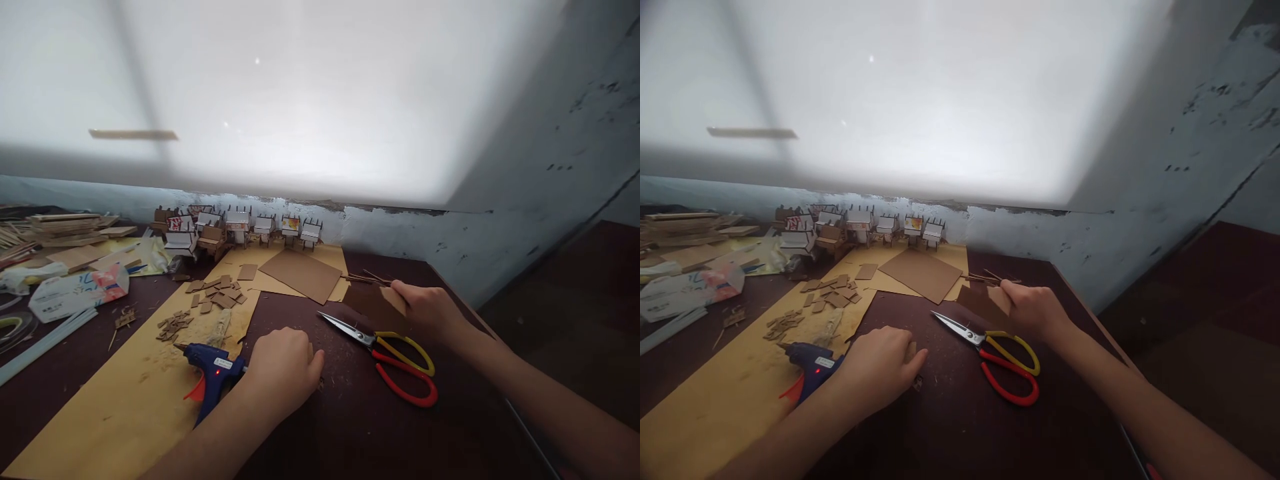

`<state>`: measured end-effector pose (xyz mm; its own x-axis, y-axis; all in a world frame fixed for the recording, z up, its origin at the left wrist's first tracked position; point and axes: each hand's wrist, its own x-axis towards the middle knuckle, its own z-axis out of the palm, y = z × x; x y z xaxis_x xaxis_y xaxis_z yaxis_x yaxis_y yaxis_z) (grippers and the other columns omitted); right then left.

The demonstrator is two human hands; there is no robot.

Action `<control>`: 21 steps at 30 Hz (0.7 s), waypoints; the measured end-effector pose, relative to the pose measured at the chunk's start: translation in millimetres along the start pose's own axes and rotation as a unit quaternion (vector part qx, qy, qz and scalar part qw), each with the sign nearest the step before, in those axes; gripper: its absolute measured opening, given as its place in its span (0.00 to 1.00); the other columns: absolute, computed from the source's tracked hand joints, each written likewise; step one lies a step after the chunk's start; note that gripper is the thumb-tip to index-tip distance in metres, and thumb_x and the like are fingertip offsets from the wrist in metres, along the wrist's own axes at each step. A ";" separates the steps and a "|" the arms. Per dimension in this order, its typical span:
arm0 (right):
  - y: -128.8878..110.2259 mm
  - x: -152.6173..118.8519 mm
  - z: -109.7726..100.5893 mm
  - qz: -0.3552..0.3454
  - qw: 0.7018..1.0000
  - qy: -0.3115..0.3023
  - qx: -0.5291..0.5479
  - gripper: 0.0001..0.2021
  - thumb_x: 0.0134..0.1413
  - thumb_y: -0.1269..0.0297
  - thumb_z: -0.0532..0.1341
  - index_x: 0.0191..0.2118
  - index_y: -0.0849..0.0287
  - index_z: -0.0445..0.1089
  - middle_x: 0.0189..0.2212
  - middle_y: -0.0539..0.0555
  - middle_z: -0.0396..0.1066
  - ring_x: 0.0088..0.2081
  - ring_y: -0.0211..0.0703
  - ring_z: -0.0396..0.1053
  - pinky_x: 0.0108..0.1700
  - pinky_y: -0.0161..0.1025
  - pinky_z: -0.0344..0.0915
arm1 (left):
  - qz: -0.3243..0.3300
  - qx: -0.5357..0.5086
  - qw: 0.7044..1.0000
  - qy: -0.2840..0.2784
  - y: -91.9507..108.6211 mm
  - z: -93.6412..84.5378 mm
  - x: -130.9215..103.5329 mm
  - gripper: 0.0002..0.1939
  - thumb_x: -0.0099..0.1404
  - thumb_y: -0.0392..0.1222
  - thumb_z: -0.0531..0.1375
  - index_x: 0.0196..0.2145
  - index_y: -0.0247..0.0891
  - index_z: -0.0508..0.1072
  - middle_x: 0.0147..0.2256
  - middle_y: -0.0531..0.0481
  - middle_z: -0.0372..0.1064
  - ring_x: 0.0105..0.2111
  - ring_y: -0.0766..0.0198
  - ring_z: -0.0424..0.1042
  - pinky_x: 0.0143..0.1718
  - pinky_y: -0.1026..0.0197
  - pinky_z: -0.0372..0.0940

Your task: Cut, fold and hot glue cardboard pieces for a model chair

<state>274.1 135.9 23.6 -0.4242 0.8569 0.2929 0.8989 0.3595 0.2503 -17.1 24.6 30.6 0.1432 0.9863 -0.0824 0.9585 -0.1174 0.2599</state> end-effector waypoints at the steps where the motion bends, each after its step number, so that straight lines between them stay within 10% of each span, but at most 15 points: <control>1: -6.4 0.0 -1.1 -0.011 1.000 -0.002 0.000 0.08 0.61 0.60 0.55 0.31 0.54 0.65 0.26 0.54 0.77 0.26 0.48 0.73 0.27 0.40 0.45 | 0.000 0.000 1.000 0.000 0.0 -0.1 -0.3 0.20 0.68 0.50 0.53 0.26 0.39 0.76 0.32 0.42 0.79 0.35 0.46 0.79 0.32 0.52 0.66; 21: 39.2 -12.0 10.8 0.020 0.999 0.000 -0.036 0.14 0.64 0.53 0.54 0.33 0.56 0.66 0.30 0.58 0.77 0.28 0.50 0.72 0.26 0.40 0.43 | -0.004 -0.004 1.000 0.001 1.3 -0.1 -0.5 0.19 0.67 0.50 0.53 0.26 0.38 0.76 0.32 0.41 0.79 0.36 0.45 0.78 0.33 0.52 0.66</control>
<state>315.6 143.6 20.0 -0.3883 0.8702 0.3033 0.9047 0.2974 0.3051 -16.0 23.9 31.0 0.1343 0.9874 -0.0835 0.9577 -0.1077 0.2669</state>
